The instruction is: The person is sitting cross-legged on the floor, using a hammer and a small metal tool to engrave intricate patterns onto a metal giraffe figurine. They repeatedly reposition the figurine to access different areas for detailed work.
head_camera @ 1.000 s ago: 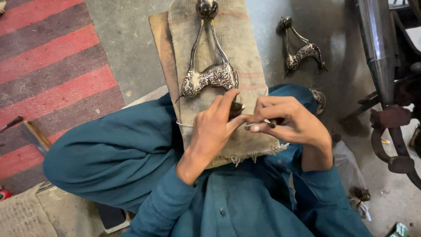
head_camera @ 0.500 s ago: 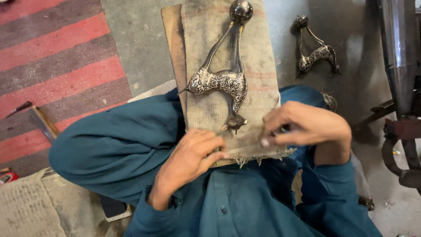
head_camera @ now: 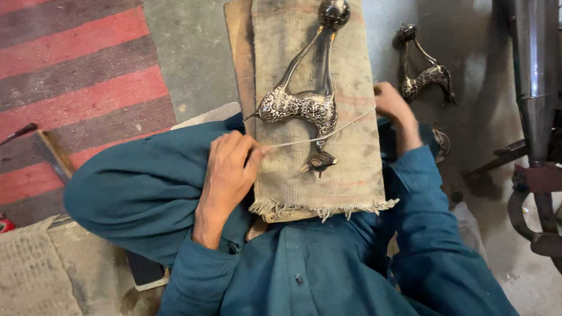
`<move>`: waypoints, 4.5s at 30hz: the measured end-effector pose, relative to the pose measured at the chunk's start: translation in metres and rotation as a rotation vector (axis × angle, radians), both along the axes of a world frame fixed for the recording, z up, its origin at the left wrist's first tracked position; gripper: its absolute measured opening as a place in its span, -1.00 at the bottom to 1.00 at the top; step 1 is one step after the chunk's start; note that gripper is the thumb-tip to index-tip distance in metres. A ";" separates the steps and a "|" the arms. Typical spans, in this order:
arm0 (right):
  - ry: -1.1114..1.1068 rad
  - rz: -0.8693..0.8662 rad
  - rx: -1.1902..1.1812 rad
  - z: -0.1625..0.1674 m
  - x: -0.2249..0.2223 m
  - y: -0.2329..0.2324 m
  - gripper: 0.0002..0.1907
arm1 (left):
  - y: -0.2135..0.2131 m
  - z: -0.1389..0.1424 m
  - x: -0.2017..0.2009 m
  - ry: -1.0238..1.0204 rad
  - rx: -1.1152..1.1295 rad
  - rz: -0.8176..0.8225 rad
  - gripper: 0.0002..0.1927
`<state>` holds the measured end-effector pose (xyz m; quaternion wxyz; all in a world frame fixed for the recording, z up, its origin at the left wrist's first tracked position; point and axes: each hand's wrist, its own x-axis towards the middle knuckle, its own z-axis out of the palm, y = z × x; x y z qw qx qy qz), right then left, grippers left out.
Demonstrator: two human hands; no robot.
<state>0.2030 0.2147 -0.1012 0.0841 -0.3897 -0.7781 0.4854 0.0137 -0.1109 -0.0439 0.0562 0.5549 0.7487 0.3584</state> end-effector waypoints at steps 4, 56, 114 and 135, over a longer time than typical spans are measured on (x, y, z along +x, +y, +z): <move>0.275 -0.095 -0.242 0.002 -0.041 -0.007 -0.66 | 0.006 0.001 -0.002 -0.033 0.001 0.169 -0.85; 0.540 0.354 0.310 0.101 -0.051 -0.130 -0.74 | -0.177 0.044 -0.004 -0.252 -0.780 0.290 -0.46; 0.416 0.322 0.562 0.103 -0.067 -0.131 -0.69 | -0.028 0.070 -0.069 0.521 0.168 0.116 -0.23; 0.410 0.325 0.483 0.107 -0.066 -0.131 -0.70 | -0.021 0.060 -0.080 0.555 0.137 0.128 -0.21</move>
